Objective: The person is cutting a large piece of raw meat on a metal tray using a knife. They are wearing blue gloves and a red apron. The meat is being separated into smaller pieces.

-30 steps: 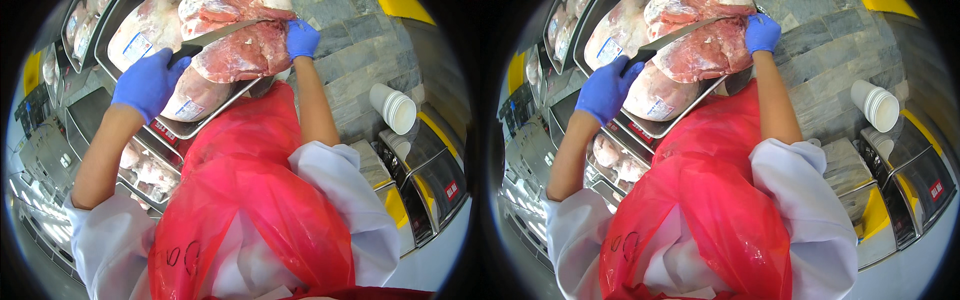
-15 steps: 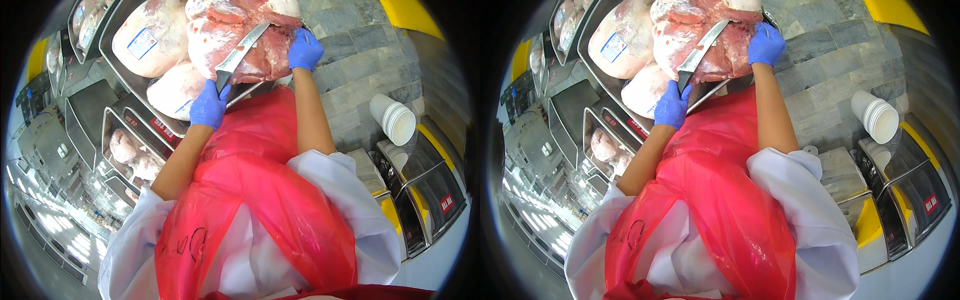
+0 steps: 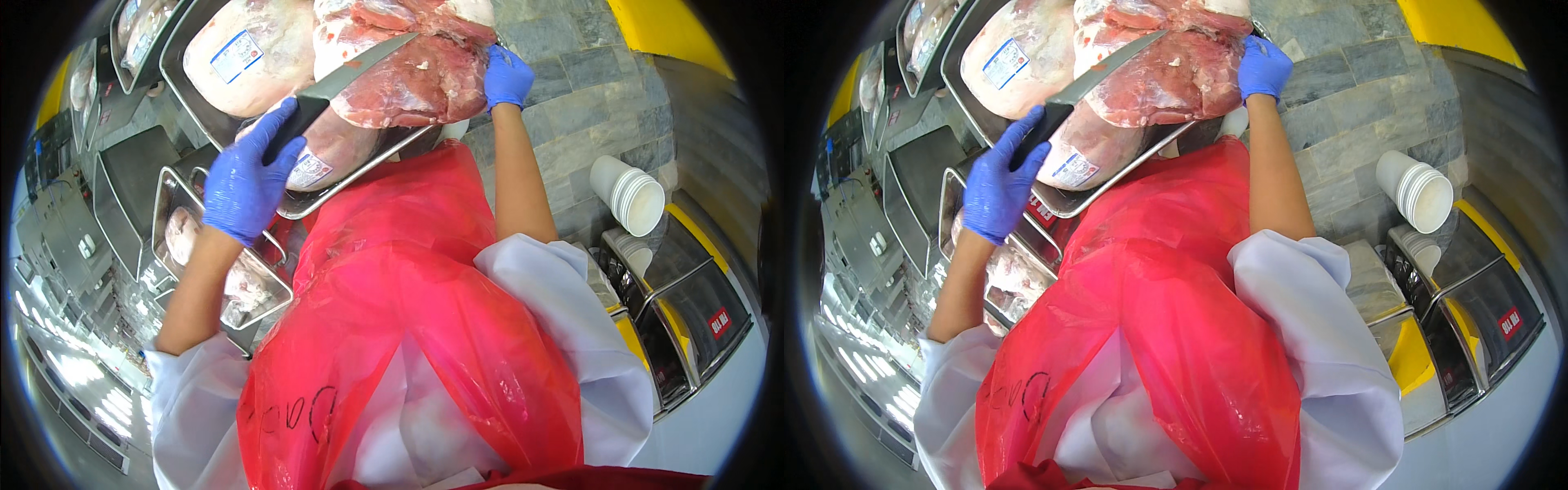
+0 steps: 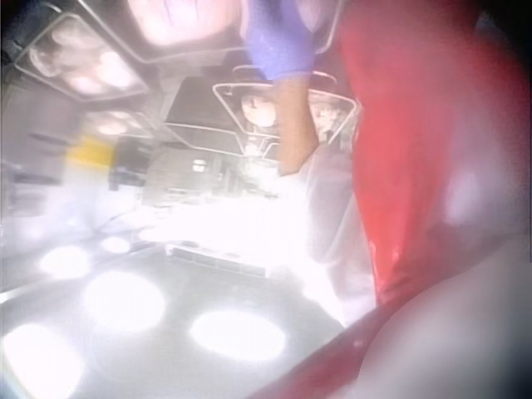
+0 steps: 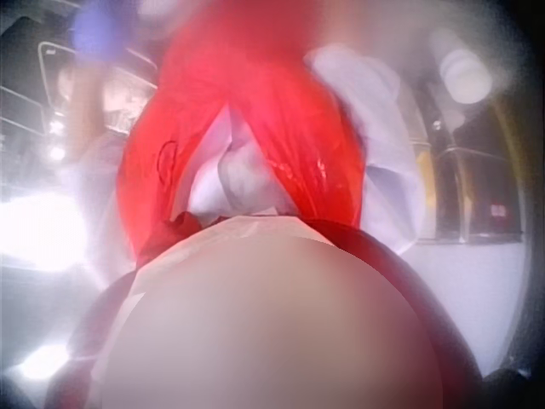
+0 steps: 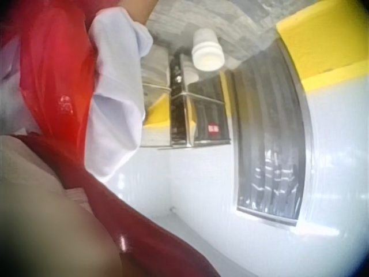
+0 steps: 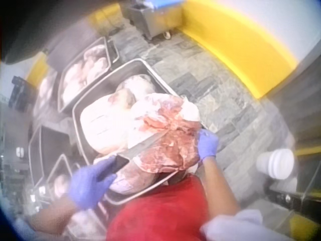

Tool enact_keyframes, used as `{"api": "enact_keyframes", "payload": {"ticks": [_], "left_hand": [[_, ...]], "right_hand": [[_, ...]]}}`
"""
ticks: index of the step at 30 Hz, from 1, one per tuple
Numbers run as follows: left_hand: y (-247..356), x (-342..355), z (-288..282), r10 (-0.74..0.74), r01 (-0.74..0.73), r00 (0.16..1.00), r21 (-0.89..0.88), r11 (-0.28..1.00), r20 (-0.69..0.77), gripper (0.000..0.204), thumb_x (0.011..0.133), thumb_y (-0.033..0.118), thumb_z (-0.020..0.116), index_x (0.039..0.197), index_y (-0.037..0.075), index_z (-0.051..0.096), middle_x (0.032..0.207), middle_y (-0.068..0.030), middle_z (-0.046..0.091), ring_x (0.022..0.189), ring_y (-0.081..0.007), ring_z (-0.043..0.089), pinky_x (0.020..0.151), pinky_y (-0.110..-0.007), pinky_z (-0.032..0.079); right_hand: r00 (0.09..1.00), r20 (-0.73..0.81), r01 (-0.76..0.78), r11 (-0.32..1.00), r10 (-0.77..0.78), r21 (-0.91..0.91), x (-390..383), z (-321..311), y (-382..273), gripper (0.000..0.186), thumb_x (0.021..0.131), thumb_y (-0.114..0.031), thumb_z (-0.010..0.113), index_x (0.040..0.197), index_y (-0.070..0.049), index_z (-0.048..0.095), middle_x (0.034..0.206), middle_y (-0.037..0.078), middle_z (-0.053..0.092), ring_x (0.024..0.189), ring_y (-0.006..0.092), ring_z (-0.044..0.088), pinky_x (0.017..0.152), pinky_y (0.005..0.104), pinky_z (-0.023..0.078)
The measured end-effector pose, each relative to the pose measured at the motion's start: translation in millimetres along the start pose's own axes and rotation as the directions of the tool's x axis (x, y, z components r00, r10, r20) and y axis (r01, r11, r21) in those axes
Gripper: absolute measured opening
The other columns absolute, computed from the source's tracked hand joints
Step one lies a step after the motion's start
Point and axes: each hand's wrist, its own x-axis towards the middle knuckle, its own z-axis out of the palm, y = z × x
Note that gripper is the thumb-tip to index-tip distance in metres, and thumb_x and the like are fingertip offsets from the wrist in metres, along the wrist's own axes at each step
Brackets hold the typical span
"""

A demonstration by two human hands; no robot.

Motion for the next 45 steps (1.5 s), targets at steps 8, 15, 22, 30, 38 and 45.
{"api": "enact_keyframes", "payload": {"ticks": [8, 15, 22, 30, 38, 45], "left_hand": [[30.7, 38.0, -31.5, -0.062, 0.011, 0.978, 0.245, 0.969, 0.199, 0.042, 0.094, 0.029, 0.062, 0.136, 0.023, 0.056, 0.104, -0.0233, 0.066, 0.094, -0.04, 0.064, 0.08, -0.042, 0.051], [57.8, 43.3, -38.5, -0.066, 0.01, 0.976, 0.262, 0.965, 0.206, 0.041, 0.095, 0.027, 0.062, 0.135, 0.018, 0.057, 0.105, -0.0254, 0.065, 0.096, -0.04, 0.064, 0.081, -0.04, 0.051], [68.8, 38.3, -28.4, -0.246, 0.223, 0.947, 0.128, 0.966, 0.206, 0.041, 0.095, 0.022, 0.063, 0.135, 0.016, 0.057, 0.11, -0.0264, 0.064, 0.101, -0.0387, 0.065, 0.083, -0.036, 0.05], [96.2, 51.0, -39.8, -0.246, 0.197, 0.943, 0.219, 0.956, 0.224, 0.039, 0.095, 0.027, 0.059, 0.132, 0.014, 0.059, 0.108, -0.0218, 0.066, 0.098, -0.0411, 0.062, 0.082, -0.045, 0.051], [99.1, 47.3, -32.8, -0.323, 0.26, 0.931, 0.311, 0.914, 0.172, 0.045, 0.095, 0.028, 0.061, 0.139, 0.024, 0.053, 0.095, -0.0236, 0.066, 0.086, -0.0387, 0.064, 0.076, -0.042, 0.05], [97.4, 61.0, -37.7, -0.222, 0.163, 0.956, 0.285, 0.945, 0.19, 0.045, 0.095, 0.025, 0.061, 0.139, 0.022, 0.053, 0.096, -0.0242, 0.066, 0.086, -0.0391, 0.064, 0.077, -0.042, 0.05]], "right_hand": [[0.997, -0.08, 0.016, 0.997, -0.022, -0.079, -4.0, 11.2, -8.1, 0.023, 0.086, -0.019, 0.066, 0.093, 0.002, 0.073, 0.084, 0.018, 0.072, 0.076, 0.0242, 0.067, 0.073, 0.0361, 0.052], [0.989, -0.09, 0.114, 0.993, -0.117, -0.038, -1.5, 17.0, 1.0, 0.026, 0.087, -0.021, 0.063, 0.093, 0.003, 0.07, 0.087, 0.02, 0.07, 0.077, 0.0328, 0.067, 0.072, 0.04, 0.051], [0.99, -0.019, 0.135, 0.989, -0.136, -0.058, -6.8, 18.9, 4.4, 0.028, 0.091, -0.022, 0.061, 0.091, 0.005, 0.068, 0.082, 0.018, 0.069, 0.074, 0.0281, 0.064, 0.069, 0.0395, 0.049], [0.996, 0.007, 0.087, 0.995, -0.088, 0.056, -5.6, 16.5, -7.0, 0.033, 0.093, -0.027, 0.06, 0.086, 0.004, 0.064, 0.075, 0.014, 0.066, 0.068, 0.0252, 0.06, 0.065, 0.0392, 0.047], [0.999, 0.041, 0.027, 1.0, -0.027, -0.008, -6.4, 12.8, -11.7, 0.034, 0.094, -0.029, 0.059, 0.086, 0.004, 0.064, 0.077, 0.015, 0.066, 0.069, 0.0252, 0.06, 0.066, 0.0395, 0.047], [0.997, 0.072, 0.026, 1.0, -0.026, 0.004, -5.2, 11.1, -6.9, 0.036, 0.095, -0.032, 0.062, 0.093, 0.004, 0.064, 0.082, 0.012, 0.067, 0.074, 0.0221, 0.06, 0.07, 0.0364, 0.048]]}}
